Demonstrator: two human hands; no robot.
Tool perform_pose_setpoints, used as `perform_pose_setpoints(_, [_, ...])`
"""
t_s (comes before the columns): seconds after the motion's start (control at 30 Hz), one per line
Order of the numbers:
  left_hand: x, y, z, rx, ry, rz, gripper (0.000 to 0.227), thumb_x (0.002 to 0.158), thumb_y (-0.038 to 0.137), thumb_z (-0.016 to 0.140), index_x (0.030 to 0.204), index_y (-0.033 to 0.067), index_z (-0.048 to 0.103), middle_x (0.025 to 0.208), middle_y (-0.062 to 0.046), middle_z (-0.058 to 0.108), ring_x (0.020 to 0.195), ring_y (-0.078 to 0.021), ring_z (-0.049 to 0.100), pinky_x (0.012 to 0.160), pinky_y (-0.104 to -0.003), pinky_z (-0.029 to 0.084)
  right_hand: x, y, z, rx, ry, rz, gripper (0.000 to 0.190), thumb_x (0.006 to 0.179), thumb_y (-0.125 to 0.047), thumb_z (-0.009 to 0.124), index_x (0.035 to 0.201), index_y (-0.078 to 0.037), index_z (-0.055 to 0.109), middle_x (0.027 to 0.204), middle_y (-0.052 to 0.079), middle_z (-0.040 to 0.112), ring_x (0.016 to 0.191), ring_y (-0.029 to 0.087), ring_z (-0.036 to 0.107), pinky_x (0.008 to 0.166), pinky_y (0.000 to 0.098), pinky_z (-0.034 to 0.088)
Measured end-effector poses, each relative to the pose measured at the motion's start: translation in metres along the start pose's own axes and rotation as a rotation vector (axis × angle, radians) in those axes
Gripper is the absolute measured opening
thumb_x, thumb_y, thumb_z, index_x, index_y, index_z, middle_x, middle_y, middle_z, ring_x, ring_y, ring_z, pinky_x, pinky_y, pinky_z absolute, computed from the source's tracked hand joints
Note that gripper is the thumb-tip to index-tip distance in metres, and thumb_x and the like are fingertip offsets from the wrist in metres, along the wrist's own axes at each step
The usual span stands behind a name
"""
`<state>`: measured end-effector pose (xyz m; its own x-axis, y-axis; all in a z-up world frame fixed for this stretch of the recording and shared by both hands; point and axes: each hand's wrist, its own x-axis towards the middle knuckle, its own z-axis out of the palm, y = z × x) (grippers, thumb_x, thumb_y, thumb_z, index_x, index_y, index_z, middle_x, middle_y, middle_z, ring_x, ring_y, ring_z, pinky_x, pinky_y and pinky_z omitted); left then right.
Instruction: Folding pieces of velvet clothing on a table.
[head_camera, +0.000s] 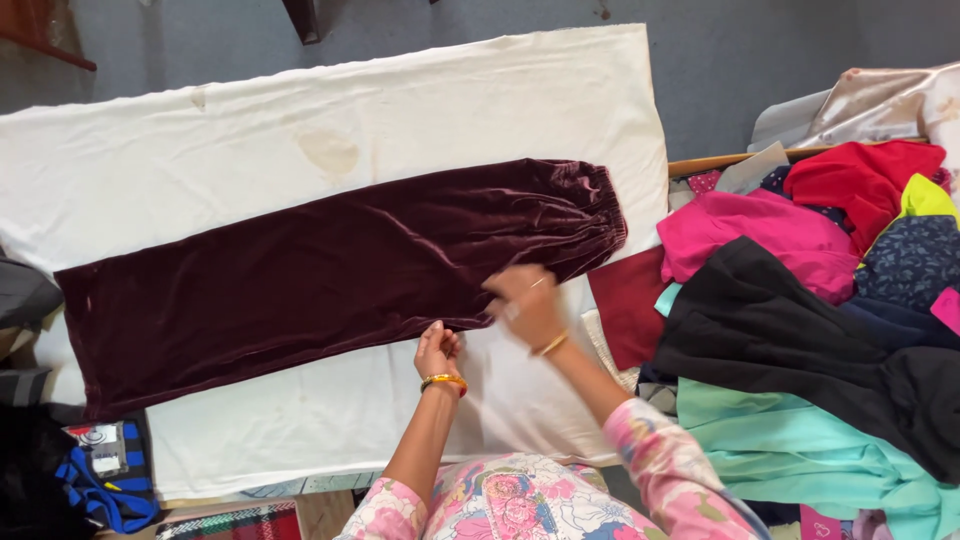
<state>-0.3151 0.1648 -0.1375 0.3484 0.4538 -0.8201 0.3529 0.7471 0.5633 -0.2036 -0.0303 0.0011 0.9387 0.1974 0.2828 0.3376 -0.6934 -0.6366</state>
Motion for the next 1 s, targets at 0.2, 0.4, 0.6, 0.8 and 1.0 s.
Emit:
perform_pose_setpoints(0.2, [-0.021, 0.019, 0.004, -0.046, -0.152, -0.018, 0.004, 0.093, 0.010, 0.064, 0.096, 0.0093, 0.067, 0.092, -0.004, 0.072, 0.084, -0.0149, 0.068, 0.073, -0.029, 0.052, -0.039, -0.044, 0.075, -0.122, -0.152, -0.140, 0.044, 0.073, -0.027, 0.078, 0.113, -0.012, 0.073, 0.104, 0.005, 0.067, 0.103, 0.024, 0.059, 0.089, 0.0452, 0.039])
perform_pose_setpoints(0.4, [-0.017, 0.015, -0.014, 0.380, -0.337, 0.445, 0.017, 0.093, -0.008, 0.054, 0.097, 0.0023, 0.068, 0.096, -0.005, 0.065, 0.087, -0.0167, 0.056, 0.080, -0.032, 0.047, -0.042, -0.043, 0.073, -0.148, -0.095, -0.191, 0.012, 0.081, -0.015, 0.074, 0.093, -0.015, 0.071, 0.091, -0.001, 0.065, 0.095, 0.022, 0.060, 0.089, 0.0412, 0.042])
perform_pose_setpoints(0.6, [0.008, 0.040, 0.007, 1.076, -0.687, 1.417, 0.022, 0.084, 0.006, 0.060, 0.103, 0.0014, 0.069, 0.101, -0.017, 0.070, 0.092, -0.0371, 0.064, 0.086, -0.047, 0.049, -0.032, -0.065, 0.057, -0.107, 0.021, -0.173, 0.009, 0.081, -0.013, 0.075, 0.088, -0.012, 0.069, 0.087, 0.000, 0.065, 0.089, 0.022, 0.061, 0.087, 0.0408, 0.043])
perform_pose_setpoints(0.8, [0.048, 0.033, 0.041, 1.359, -0.753, 1.471, 0.017, 0.087, 0.017, 0.062, 0.096, 0.0074, 0.072, 0.100, -0.014, 0.071, 0.093, -0.0344, 0.065, 0.085, -0.049, 0.048, -0.034, -0.069, 0.057, -0.078, 0.036, -0.152, 0.007, 0.082, -0.010, 0.074, 0.087, -0.012, 0.069, 0.086, 0.000, 0.066, 0.087, 0.022, 0.062, 0.088, 0.0399, 0.044])
perform_pose_setpoints(1.0, [0.054, 0.006, 0.058, 1.443, -0.786, 1.640, 0.023, 0.090, 0.021, 0.056, 0.105, 0.0082, 0.069, 0.108, -0.013, 0.068, 0.100, -0.0320, 0.063, 0.089, -0.046, 0.048, -0.026, -0.059, 0.044, -0.081, -0.014, -0.152, 0.006, 0.083, -0.009, 0.074, 0.088, -0.011, 0.071, 0.086, 0.001, 0.067, 0.086, 0.022, 0.062, 0.088, 0.0395, 0.045])
